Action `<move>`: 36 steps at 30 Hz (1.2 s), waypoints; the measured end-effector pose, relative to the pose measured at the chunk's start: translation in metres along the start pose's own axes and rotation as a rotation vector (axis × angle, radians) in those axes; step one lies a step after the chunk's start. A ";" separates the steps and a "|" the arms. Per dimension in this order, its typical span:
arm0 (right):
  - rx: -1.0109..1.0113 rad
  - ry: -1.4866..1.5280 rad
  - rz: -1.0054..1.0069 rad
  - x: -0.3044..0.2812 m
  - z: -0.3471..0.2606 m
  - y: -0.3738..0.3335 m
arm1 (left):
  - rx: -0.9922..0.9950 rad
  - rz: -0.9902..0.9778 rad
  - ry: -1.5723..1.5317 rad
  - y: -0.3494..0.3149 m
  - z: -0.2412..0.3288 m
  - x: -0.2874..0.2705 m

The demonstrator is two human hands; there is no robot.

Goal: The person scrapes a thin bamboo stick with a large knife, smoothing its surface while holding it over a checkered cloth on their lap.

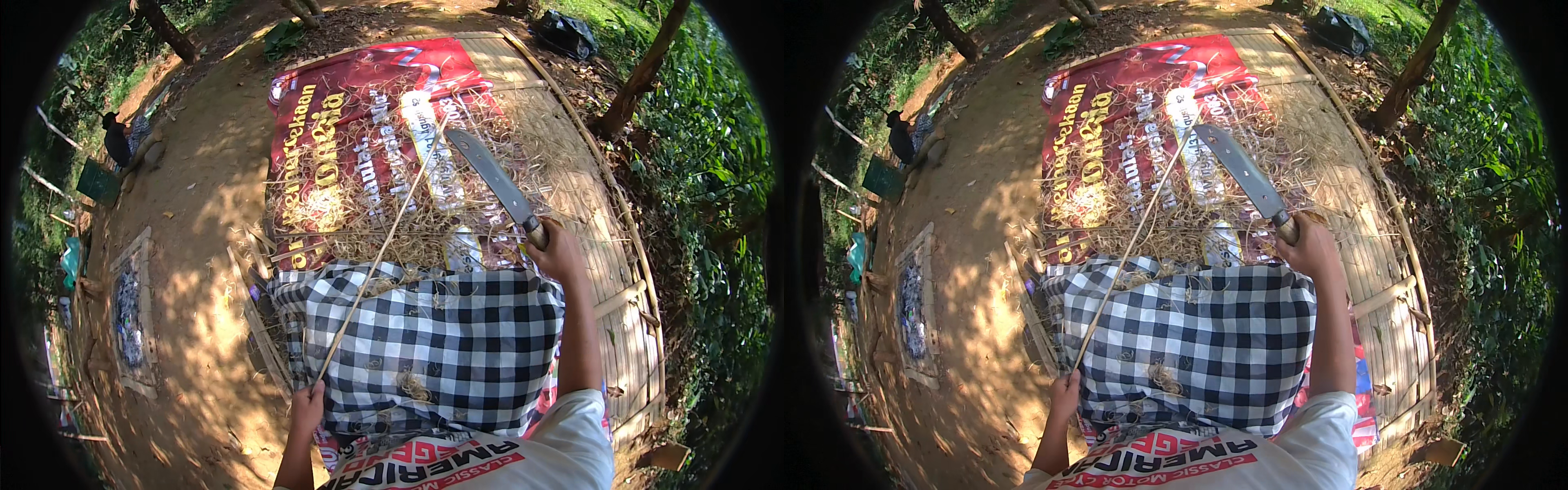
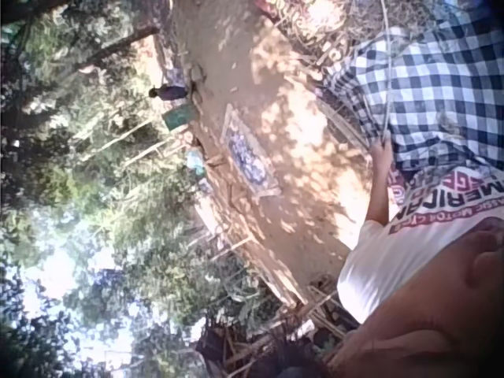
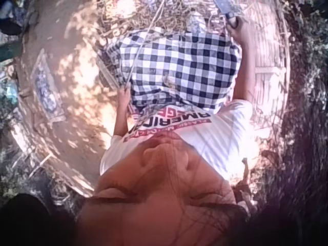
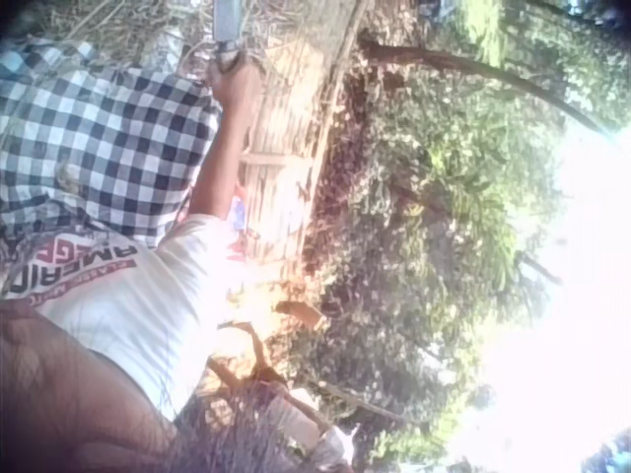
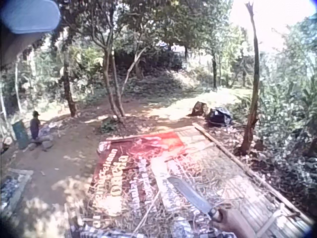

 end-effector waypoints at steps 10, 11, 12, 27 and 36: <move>-0.324 0.214 -0.259 0.097 -0.092 -0.023 | 0.129 0.121 0.149 -0.011 -0.010 0.017; -0.380 0.181 -0.293 0.104 -0.092 -0.027 | 0.140 0.123 0.174 -0.012 -0.008 0.018; -0.436 0.150 -0.325 0.111 -0.092 -0.031 | 0.153 0.126 0.200 -0.012 -0.007 0.018; -0.572 0.124 -0.403 0.132 -0.103 -0.040 | 0.236 0.161 0.129 0.004 0.000 0.018; -0.783 -0.096 -0.231 0.132 -0.078 -0.005 | 0.267 0.150 0.177 0.012 -0.013 0.020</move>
Point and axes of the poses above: each hand's wrist, its own y-axis towards the middle knuckle, its own x-axis out of the palm, z = x × y, the point moved 2 cm from there along y, towards the middle knuckle, and after that the axes turned 2 degrees about y, right-handed, at the moved point
